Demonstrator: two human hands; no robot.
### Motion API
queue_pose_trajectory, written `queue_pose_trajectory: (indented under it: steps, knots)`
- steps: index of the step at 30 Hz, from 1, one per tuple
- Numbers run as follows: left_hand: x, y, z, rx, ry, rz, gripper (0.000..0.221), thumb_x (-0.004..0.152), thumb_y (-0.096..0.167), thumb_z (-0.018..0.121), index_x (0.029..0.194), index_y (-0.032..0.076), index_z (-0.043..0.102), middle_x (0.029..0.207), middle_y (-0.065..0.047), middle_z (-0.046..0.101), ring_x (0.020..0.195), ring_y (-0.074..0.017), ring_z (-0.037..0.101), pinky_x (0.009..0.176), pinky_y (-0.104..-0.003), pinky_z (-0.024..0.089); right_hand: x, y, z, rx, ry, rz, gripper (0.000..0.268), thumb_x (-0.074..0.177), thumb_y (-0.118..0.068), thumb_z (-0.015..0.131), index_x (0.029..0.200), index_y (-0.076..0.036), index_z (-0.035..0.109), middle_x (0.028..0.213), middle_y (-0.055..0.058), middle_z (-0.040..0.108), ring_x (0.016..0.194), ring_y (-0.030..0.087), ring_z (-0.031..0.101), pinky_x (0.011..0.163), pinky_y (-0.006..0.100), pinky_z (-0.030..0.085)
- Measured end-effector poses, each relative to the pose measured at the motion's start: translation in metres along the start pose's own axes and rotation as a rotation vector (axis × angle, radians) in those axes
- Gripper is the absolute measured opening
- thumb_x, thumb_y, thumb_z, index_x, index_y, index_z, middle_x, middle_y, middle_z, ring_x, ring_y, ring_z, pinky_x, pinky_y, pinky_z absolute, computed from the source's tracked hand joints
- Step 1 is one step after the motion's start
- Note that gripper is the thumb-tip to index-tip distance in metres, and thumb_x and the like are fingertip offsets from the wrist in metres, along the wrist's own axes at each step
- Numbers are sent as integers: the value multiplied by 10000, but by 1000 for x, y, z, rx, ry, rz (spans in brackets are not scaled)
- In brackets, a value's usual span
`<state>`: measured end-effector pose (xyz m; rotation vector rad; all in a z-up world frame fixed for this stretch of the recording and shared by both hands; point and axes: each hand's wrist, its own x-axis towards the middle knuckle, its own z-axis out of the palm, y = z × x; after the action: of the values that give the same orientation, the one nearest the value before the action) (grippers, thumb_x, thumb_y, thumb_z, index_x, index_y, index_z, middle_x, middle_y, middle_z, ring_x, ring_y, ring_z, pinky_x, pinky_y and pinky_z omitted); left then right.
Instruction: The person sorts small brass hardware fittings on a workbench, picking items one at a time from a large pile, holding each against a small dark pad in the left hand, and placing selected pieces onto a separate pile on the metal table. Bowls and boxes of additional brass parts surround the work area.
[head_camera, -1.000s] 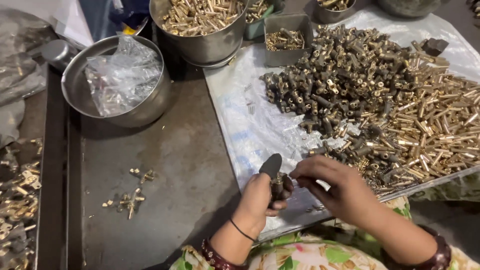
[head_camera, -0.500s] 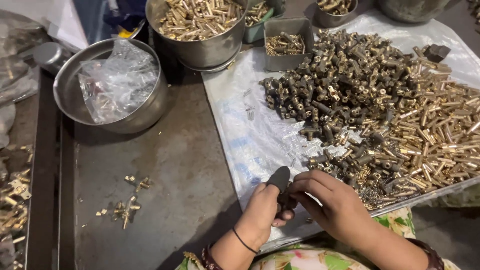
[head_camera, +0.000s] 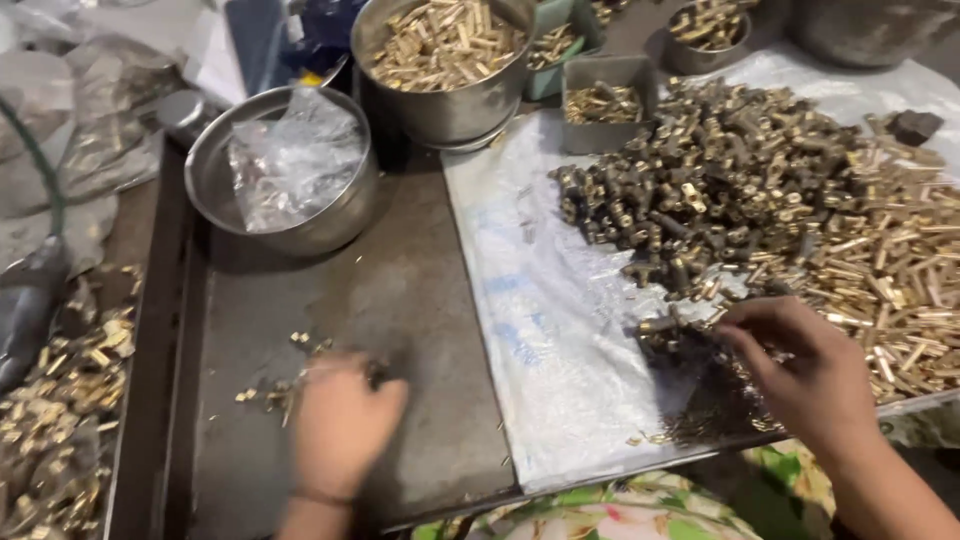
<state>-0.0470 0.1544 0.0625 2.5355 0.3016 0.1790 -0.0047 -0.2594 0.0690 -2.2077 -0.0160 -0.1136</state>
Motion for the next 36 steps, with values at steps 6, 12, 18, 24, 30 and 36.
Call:
queue_pose_trajectory:
  steps: [6, 12, 18, 24, 30, 36]
  knots:
    - [19, 83, -1, -26, 55, 208, 390, 720, 176, 693, 1084, 42, 736, 1091, -194, 716, 1049, -372, 667, 919, -437, 526, 36, 3, 17, -493, -117, -296, 274, 793, -150, 777, 1067, -144, 765, 1152, 56, 727, 1009, 261, 704, 819, 366, 584]
    - [43, 185, 126, -87, -445, 521, 287, 763, 209, 733, 975, 17, 747, 1096, -192, 673, 1081, -382, 632, 907, -473, 529, 49, -9, -10, -339, 98, -230, 271, 873, -108, 739, 1142, -137, 754, 1179, 62, 735, 1041, 245, 712, 861, 369, 581]
    - [69, 187, 132, -198, -661, 514, 242, 777, 140, 672, 975, 45, 774, 1063, -189, 717, 973, -343, 689, 862, -440, 569, 26, 17, -20, -241, 17, -101, 279, 834, -89, 734, 1109, -134, 746, 1166, 59, 728, 1019, 219, 727, 777, 327, 617]
    - [44, 143, 84, -1121, -788, 176, 353, 801, 46, 722, 1148, 106, 698, 1063, -85, 700, 931, -183, 679, 790, -303, 590, 33, 2, -5, -559, -105, -269, 309, 789, -252, 793, 1073, -133, 766, 1057, 62, 718, 954, 305, 692, 817, 400, 570]
    - [19, 145, 74, -788, -570, 150, 325, 796, 118, 795, 1115, 65, 760, 1001, -81, 726, 857, -125, 663, 725, -266, 537, 43, 17, -5, -659, -106, -252, 273, 833, -348, 731, 1016, -152, 783, 1016, 50, 727, 933, 289, 702, 805, 405, 577]
    - [17, 120, 109, -756, -412, 3, 335, 749, 139, 830, 1052, 22, 746, 843, -55, 750, 752, -93, 651, 695, -272, 540, 50, -21, -12, -519, -172, 167, 259, 877, -358, 807, 1051, -167, 791, 1039, 47, 761, 858, 250, 757, 753, 393, 598]
